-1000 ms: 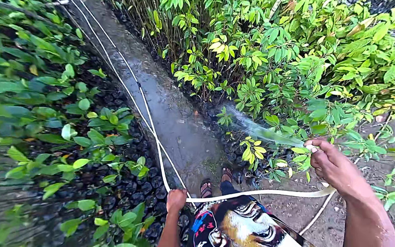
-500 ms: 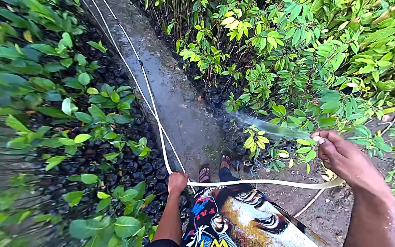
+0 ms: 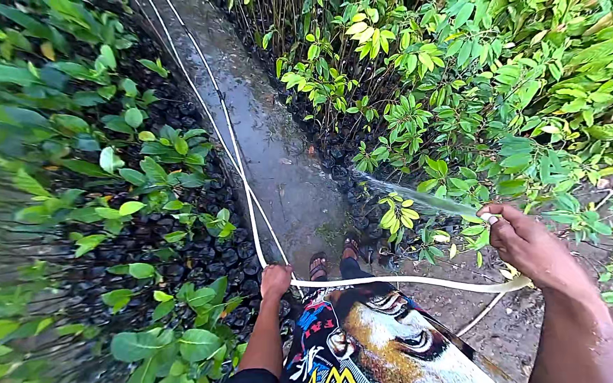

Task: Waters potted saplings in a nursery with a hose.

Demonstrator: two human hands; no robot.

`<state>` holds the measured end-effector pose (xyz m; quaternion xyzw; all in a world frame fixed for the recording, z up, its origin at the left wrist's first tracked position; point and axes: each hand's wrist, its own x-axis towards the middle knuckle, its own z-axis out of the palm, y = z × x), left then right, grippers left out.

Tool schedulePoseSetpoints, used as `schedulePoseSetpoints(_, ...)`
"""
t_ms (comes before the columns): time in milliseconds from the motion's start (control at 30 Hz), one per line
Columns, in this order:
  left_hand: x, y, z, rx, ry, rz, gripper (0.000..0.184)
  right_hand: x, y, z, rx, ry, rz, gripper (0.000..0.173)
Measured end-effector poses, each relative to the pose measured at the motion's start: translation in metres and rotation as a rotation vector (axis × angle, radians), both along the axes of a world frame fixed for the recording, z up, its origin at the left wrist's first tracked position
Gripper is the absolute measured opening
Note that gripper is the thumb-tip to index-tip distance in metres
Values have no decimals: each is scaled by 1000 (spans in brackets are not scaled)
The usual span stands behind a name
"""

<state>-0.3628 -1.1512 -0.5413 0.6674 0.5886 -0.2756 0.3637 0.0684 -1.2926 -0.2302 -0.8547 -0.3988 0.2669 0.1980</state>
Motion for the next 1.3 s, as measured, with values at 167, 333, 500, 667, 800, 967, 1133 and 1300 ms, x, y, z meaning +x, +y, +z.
schedulePoseSetpoints(167, -1, 4, 6, 3, 10, 13, 63, -3, 1, -2, -14, -6, 40, 36)
schedulePoseSetpoints(333, -5, 1, 6, 4, 6, -9, 62, -2, 0, -1, -11, 5, 30, 36)
schedulePoseSetpoints(500, -9, 1, 6, 4, 16, -37, 62, -3, -5, -2, -18, 19, 25, 36)
schedulePoseSetpoints(667, -15, 3, 6, 1, 21, -50, 62, -7, -9, 0, -7, 14, 16, 36)
schedulePoseSetpoints(800, -20, 2, 2, 4, 13, -24, 62, -8, -13, 5, 19, -6, -21, 36)
schedulePoseSetpoints(967, -24, 3, -2, 12, 15, -17, 62, -12, -20, 11, 37, -14, -74, 36)
schedulePoseSetpoints(1133, -22, 5, 0, 25, 34, -19, 64, -13, -42, 11, 29, -15, -153, 35)
schedulePoseSetpoints(1300, -18, 6, 1, 24, 63, 13, 61, -14, -73, 9, 61, 16, -258, 35)
